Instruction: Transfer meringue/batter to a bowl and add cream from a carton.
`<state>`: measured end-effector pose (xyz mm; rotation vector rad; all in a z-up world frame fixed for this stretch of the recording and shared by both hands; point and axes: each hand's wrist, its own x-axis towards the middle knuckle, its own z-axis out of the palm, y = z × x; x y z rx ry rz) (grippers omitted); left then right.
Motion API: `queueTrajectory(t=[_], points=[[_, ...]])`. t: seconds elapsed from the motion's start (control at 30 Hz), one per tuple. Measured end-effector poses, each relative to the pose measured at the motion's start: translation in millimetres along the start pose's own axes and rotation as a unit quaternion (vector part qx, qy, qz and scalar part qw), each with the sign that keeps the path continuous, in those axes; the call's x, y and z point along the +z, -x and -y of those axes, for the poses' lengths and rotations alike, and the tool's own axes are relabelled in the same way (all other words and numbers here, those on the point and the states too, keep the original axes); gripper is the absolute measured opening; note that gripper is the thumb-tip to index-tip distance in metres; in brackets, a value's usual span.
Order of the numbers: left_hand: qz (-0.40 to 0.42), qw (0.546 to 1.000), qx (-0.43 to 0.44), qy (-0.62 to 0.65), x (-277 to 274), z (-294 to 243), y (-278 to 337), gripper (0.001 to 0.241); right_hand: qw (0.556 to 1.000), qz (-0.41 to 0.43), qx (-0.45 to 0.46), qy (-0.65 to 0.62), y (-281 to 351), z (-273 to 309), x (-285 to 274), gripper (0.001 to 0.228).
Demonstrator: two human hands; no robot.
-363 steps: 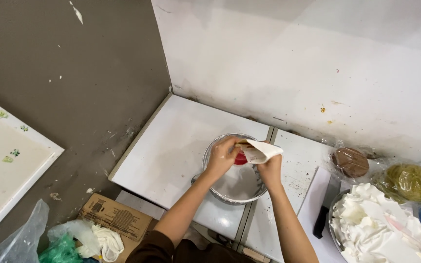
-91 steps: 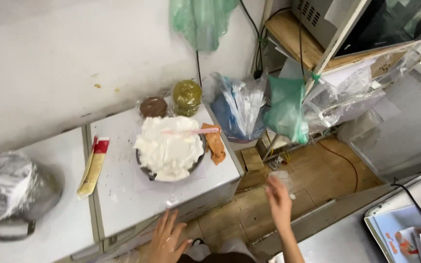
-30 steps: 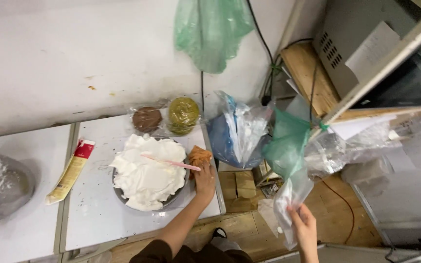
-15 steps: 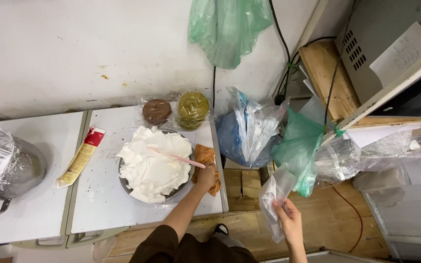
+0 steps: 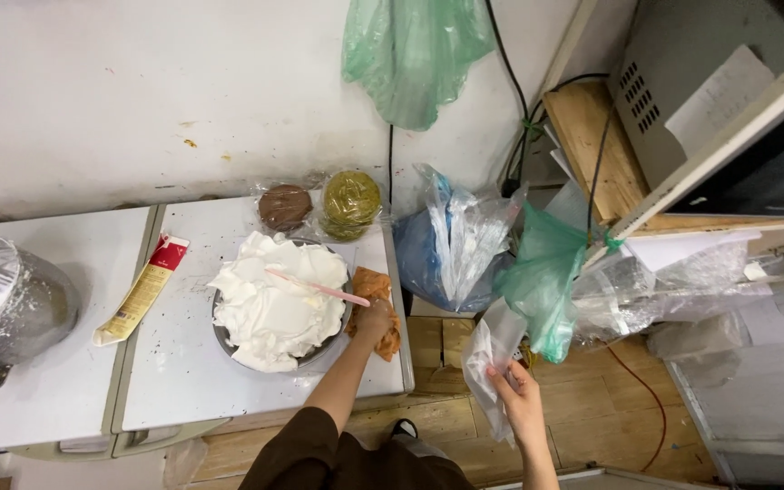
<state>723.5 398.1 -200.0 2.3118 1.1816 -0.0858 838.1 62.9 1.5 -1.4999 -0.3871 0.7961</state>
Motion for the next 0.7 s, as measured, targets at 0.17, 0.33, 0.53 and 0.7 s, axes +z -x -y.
queueTrajectory(t=[0.17, 0.33, 0.53, 0.7], points=[[0.029, 0.998, -0.016, -0.049, -51, -47, 47, 0.035, 1.0, 0.022, 0.012, 0.015, 3, -12, -9, 0.021], [0.0, 0.979, 0.198, 0.039, -110, -140, 104, 0.048, 0.994, 0.085, 0.013, 0.064, -20, -56, -36, 0.016], [0.186, 0.93, 0.208, 0.24, -155, -187, 138, 0.042, 0.988, 0.04, 0.02, 0.145, -6, -2, -42, 0.034], [0.148, 0.946, 0.166, 0.234, -152, -153, 122, 0.029, 0.991, -0.026, -0.129, 0.039, -7, 23, -78, 0.042]])
